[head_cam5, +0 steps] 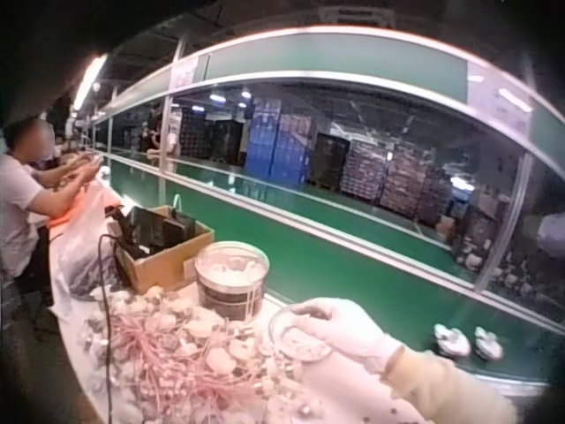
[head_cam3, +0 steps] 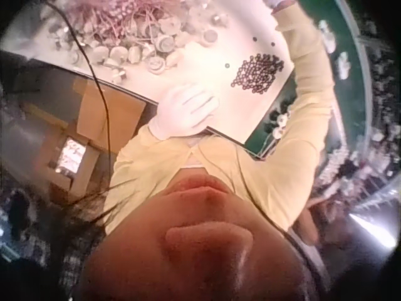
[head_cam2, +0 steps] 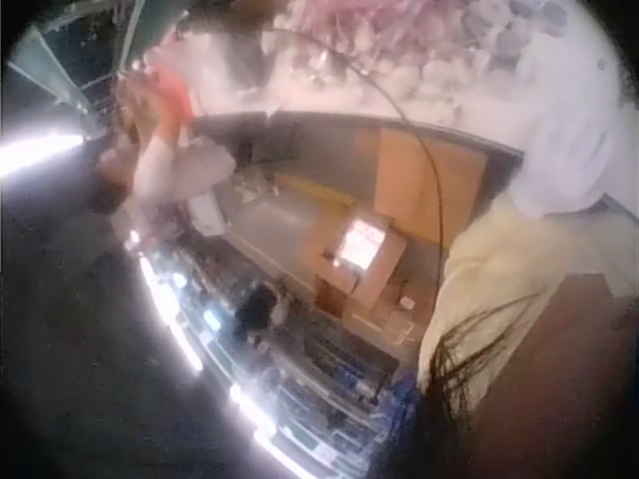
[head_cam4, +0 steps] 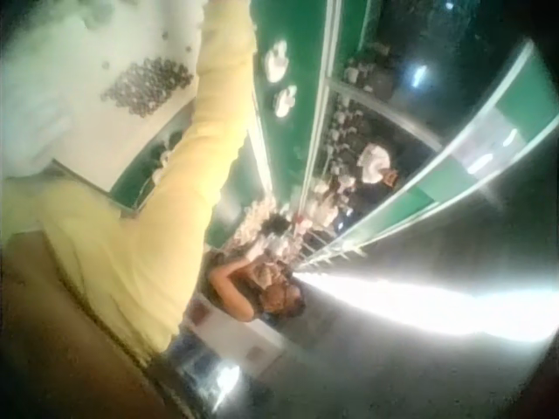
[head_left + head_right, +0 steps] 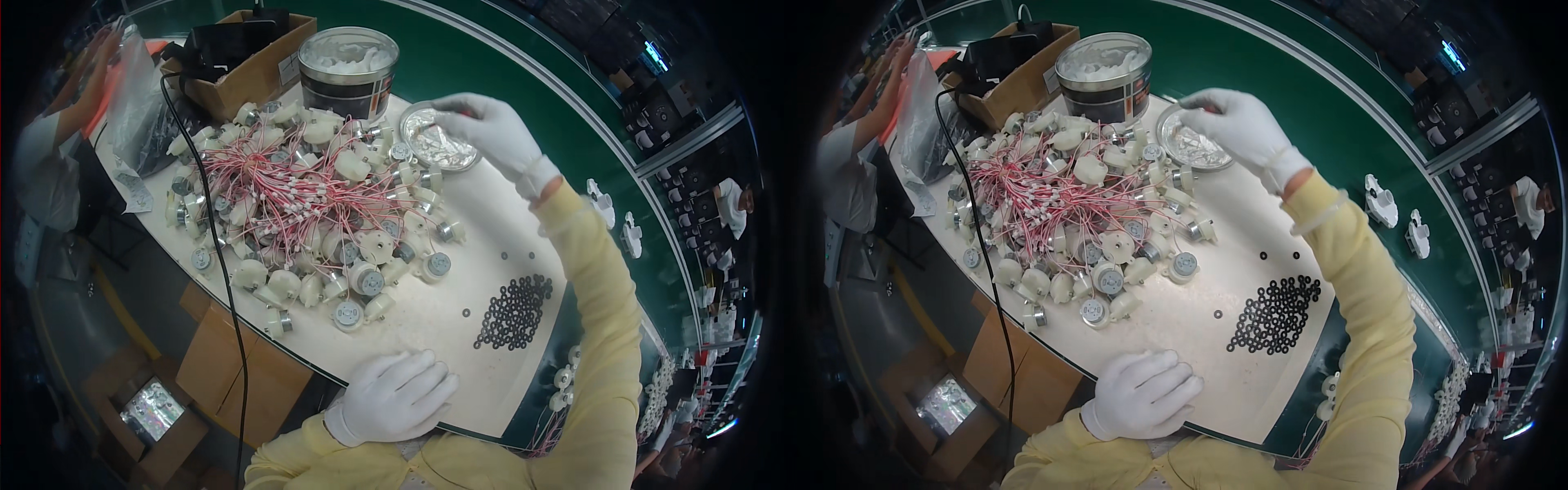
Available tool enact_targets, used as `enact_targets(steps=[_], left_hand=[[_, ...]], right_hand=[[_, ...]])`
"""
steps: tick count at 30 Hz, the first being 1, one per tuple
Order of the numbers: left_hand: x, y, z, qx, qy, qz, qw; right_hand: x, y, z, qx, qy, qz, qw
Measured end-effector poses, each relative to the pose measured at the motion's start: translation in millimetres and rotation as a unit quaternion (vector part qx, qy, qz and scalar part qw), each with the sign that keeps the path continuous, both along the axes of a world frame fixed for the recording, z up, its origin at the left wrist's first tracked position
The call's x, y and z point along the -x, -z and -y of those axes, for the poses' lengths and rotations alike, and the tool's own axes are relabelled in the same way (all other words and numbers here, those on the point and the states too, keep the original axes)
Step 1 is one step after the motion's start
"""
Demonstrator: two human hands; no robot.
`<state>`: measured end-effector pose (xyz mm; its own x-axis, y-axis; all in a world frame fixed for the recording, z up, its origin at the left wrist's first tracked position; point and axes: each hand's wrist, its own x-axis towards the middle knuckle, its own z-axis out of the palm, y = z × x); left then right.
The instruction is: The person assembles small white electronic components with wires on a green workbench. They place black washers into the components, apply a silver paste with a brush, and then gather and bundle the finished units by their wires.
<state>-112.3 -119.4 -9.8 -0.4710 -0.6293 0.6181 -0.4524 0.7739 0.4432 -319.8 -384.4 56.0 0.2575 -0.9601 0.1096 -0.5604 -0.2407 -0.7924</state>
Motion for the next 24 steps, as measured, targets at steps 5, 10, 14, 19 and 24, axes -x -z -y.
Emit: enact_targets(steps=[5, 10, 14, 19, 24], left_hand=[[0, -1, 3, 0.009, -0.002, 0.01, 1.0], [0, 3, 1, 0.006, -0.006, 0.026, 1.0], [0, 4, 0, 0.013, -0.014, 0.017, 1.0], [1, 3, 0, 0.015, -0.021, 0.021, 0.999], [1, 4, -1, 0.003, -0.023, 0.025, 0.999]], right_hand=[[-13, -3, 24, -0.042, 0.035, 0.024, 0.998], [5, -12, 27, 0.009, 0.107, 0.003, 0.994], [11, -11, 27, 0.025, 0.131, -0.02, 0.991], [10, -1, 33, 0.054, 0.13, -0.013, 0.99], [10, 8, 41, 0.047, 0.13, -0.029, 0.99]])
